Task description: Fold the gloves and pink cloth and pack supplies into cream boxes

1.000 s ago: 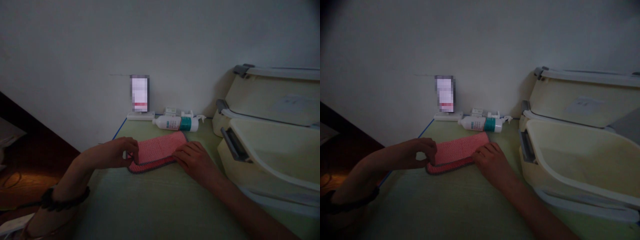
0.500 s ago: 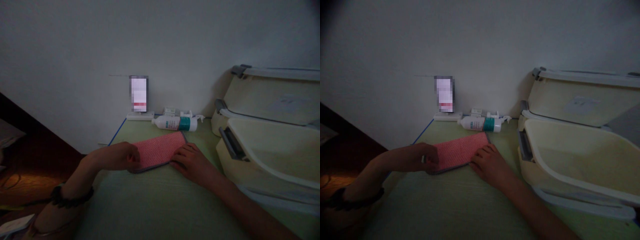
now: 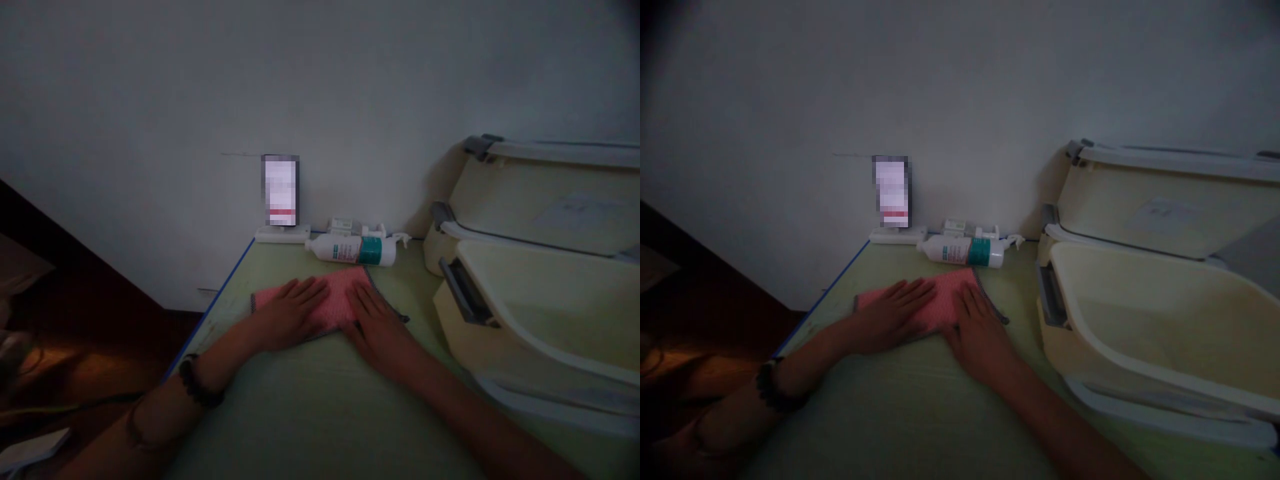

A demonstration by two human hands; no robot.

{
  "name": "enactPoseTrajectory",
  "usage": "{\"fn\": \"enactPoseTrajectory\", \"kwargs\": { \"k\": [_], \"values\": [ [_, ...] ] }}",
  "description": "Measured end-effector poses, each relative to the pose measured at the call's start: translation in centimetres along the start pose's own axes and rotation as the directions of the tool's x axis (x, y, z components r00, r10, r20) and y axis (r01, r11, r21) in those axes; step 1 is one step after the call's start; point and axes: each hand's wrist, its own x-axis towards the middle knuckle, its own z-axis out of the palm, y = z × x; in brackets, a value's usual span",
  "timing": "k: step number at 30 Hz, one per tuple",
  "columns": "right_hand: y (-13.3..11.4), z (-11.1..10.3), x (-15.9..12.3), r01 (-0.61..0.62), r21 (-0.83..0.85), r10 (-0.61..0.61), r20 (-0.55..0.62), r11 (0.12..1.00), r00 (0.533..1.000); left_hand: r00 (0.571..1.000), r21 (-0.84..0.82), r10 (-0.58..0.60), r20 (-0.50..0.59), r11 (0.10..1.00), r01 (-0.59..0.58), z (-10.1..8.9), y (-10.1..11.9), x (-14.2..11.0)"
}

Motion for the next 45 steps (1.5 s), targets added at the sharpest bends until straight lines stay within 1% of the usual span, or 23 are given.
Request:
{"fn": "enactPoseTrajectory", "kwargs": {
  "k": [3, 5, 7, 10, 13, 16, 18, 20, 21, 22, 25, 28, 30, 32, 34, 35, 37, 38, 39, 41, 42, 43, 45],
  "values": [
    [0.2, -0.1, 0.3, -0.075, -0.032, 0.075, 0.002, 0.997, 0.997, 1.000, 0.035, -0.012, 0.022, 0.999, 0.011, 0.0, 0.2, -0.1],
    [0.4, -0.3, 0.5, -0.127, -0.050, 0.128, 0.001, 0.991, 0.992, 1.000, 0.042, -0.022, 0.015, 0.999, 0.021, 0.0, 0.2, -0.2],
    [0.5, -0.3, 0.7, -0.151, -0.059, 0.151, -0.004, 0.987, 0.988, 1.000, 0.044, -0.029, 0.001, 0.999, 0.029, 0.0, 0.2, -0.2],
    [0.8, -0.2, 0.7, -0.143, -0.060, 0.142, -0.028, 0.988, 0.990, 0.998, 0.043, -0.058, -0.010, 0.997, 0.058, 0.2, 0.6, -0.2],
    [1.2, -0.2, 0.7, -0.127, -0.042, 0.123, -0.086, 0.991, 0.989, 0.989, 0.042, -0.149, 0.018, 0.988, 0.149, 0.1, 1.7, -0.9],
    [1.5, -0.8, 0.8, -0.103, -0.001, 0.102, -0.157, 0.995, 0.982, 0.965, 0.046, -0.246, 0.093, 0.969, 0.243, -0.7, 3.0, -1.9],
    [1.5, -1.4, 1.0, -0.075, 0.024, 0.078, -0.178, 0.997, 0.981, 0.956, 0.036, -0.267, 0.121, 0.964, 0.265, -1.8, 3.7, -2.0],
    [1.3, -2.0, 1.0, -0.042, 0.043, 0.049, -0.176, 0.998, 0.983, 0.966, -0.010, -0.237, 0.103, 0.971, 0.240, -3.1, 3.8, -1.1],
    [1.2, -2.2, 1.0, -0.025, 0.054, 0.034, -0.173, 0.998, 0.984, 0.980, -0.066, -0.186, 0.065, 0.980, 0.190, -3.7, 3.7, -0.2],
    [1.0, -2.3, 0.9, -0.009, 0.065, 0.020, -0.169, 0.998, 0.985, 0.990, -0.097, -0.135, 0.052, 0.986, 0.139, -4.3, 3.5, 0.9],
    [0.6, -2.7, 0.7, 0.043, 0.099, -0.027, -0.164, 0.994, 0.986, 1.000, -0.162, 0.000, 0.018, 0.987, 0.003, -5.4, 2.4, 4.5],
    [0.3, -3.2, 0.5, 0.107, 0.129, -0.084, -0.172, 0.986, 0.982, 0.991, -0.209, 0.134, 0.014, 0.970, -0.128, -5.3, 1.2, 6.5],
    [0.2, -3.5, 0.5, 0.154, 0.157, -0.124, -0.185, 0.976, 0.975, 0.984, -0.209, 0.177, 0.009, 0.963, -0.171, -4.5, 0.5, 6.5],
    [0.1, -3.5, 0.4, 0.196, 0.213, -0.158, -0.186, 0.957, 0.970, 0.985, -0.187, 0.170, -0.017, 0.967, -0.170, -3.2, 0.0, 5.6],
    [0.2, -3.1, 0.5, 0.199, 0.272, -0.158, -0.166, 0.942, 0.973, 0.991, -0.154, 0.128, -0.047, 0.979, -0.134, -1.7, -0.2, 4.5],
    [0.3, -2.8, 0.5, 0.185, 0.290, -0.146, -0.150, 0.939, 0.978, 0.994, -0.129, 0.086, -0.073, 0.987, -0.095, -1.0, 0.0, 4.1],
    [0.7, -2.0, 0.7, 0.144, 0.296, -0.112, -0.125, 0.944, 0.986, 0.988, -0.011, -0.060, -0.145, 0.998, 0.059, 0.2, 0.9, 3.4],
    [0.9, -1.6, 0.9, 0.131, 0.294, -0.100, -0.118, 0.947, 0.988, 0.979, 0.032, -0.126, -0.163, 0.991, 0.133, 0.6, 1.6, 3.2],
    [1.1, -1.3, 1.1, 0.125, 0.291, -0.095, -0.114, 0.949, 0.989, 0.965, 0.064, -0.198, -0.174, 0.975, 0.212, 0.8, 2.5, 3.2],
    [1.5, -0.9, 1.5, 0.125, 0.286, -0.096, -0.114, 0.950, 0.989, 0.932, 0.096, -0.327, -0.155, 0.934, 0.344, 0.9, 4.1, 3.2],
    [1.7, -0.8, 1.7, 0.128, 0.284, -0.098, -0.118, 0.950, 0.988, 0.919, 0.098, -0.369, -0.137, 0.918, 0.384, 0.8, 4.7, 3.3],
    [1.8, -0.8, 1.8, 0.131, 0.282, -0.100, -0.123, 0.950, 0.987, 0.907, 0.092, -0.405, -0.114, 0.905, 0.415, 0.6, 5.1, 3.3],
    [1.9, -0.9, 2.0, 0.141, 0.281, -0.107, -0.130, 0.949, 0.986, 0.912, 0.065, -0.396, -0.110, 0.912, 0.404, 0.3, 5.0, 3.2]
  ]
}}
